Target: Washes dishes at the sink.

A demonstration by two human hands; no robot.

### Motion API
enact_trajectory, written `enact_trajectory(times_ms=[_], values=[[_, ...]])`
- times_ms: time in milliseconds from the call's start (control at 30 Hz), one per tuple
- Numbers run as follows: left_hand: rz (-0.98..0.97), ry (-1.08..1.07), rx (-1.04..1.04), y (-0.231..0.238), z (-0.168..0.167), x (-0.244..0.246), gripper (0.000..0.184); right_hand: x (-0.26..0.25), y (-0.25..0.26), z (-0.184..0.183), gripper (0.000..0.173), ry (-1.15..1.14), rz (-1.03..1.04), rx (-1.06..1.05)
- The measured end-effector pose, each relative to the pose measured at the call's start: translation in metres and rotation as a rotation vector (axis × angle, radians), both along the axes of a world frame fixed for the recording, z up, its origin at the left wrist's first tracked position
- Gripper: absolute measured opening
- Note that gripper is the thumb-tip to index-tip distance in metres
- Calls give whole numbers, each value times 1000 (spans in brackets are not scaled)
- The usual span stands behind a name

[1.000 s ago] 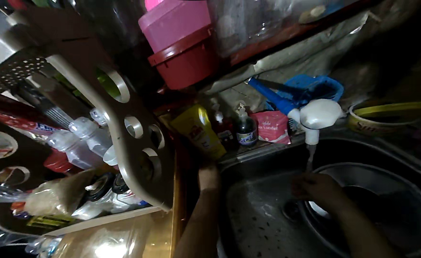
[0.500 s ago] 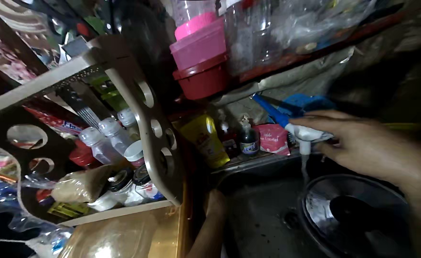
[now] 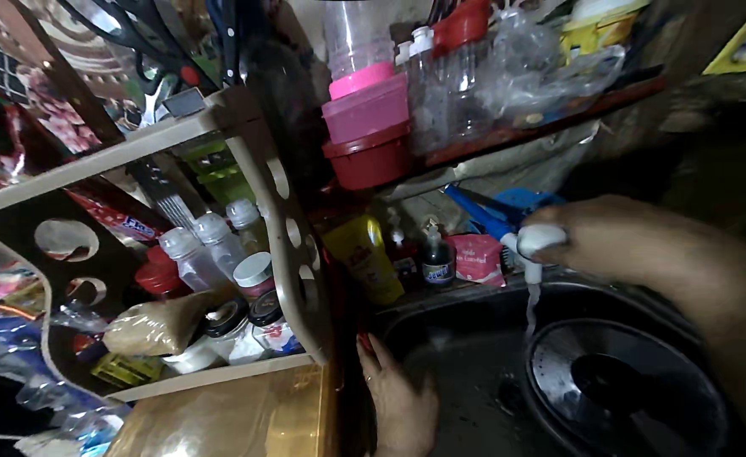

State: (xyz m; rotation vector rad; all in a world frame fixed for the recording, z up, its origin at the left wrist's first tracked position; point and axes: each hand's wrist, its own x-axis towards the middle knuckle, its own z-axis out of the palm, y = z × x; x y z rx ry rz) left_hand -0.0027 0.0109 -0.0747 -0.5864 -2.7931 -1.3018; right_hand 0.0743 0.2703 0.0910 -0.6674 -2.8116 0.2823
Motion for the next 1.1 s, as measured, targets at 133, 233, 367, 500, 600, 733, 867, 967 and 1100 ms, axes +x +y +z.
enact_trajectory(times_ms=[133,233,367,500,600,733,867,967,1100], values=[[-87,63,51,-18,10,29,105,-11,-6,2,62,1,-266,-28],[-169,66,118,-30,23,42,102,-4,2,7,58,15,-47,-54],[-292,22,337,-43,41,45,82,-6,0,9,36,-102,84,33],[-284,-89,537,-43,60,23,45,-17,-19,7,36,-124,-168,32],[-237,-201,720,-36,70,6,32,-24,-24,-1,45,-55,-318,-77],[-261,-205,782,-29,86,-10,33,-28,-12,-9,53,-10,-408,-182],[-335,-217,742,-27,107,-18,33,-19,-21,-5,65,71,-410,-171],[-411,-229,651,-24,122,-25,30,6,-50,3,57,266,-272,-119],[-487,-216,556,-17,131,-33,28,38,-73,-60,28,432,417,-743]])
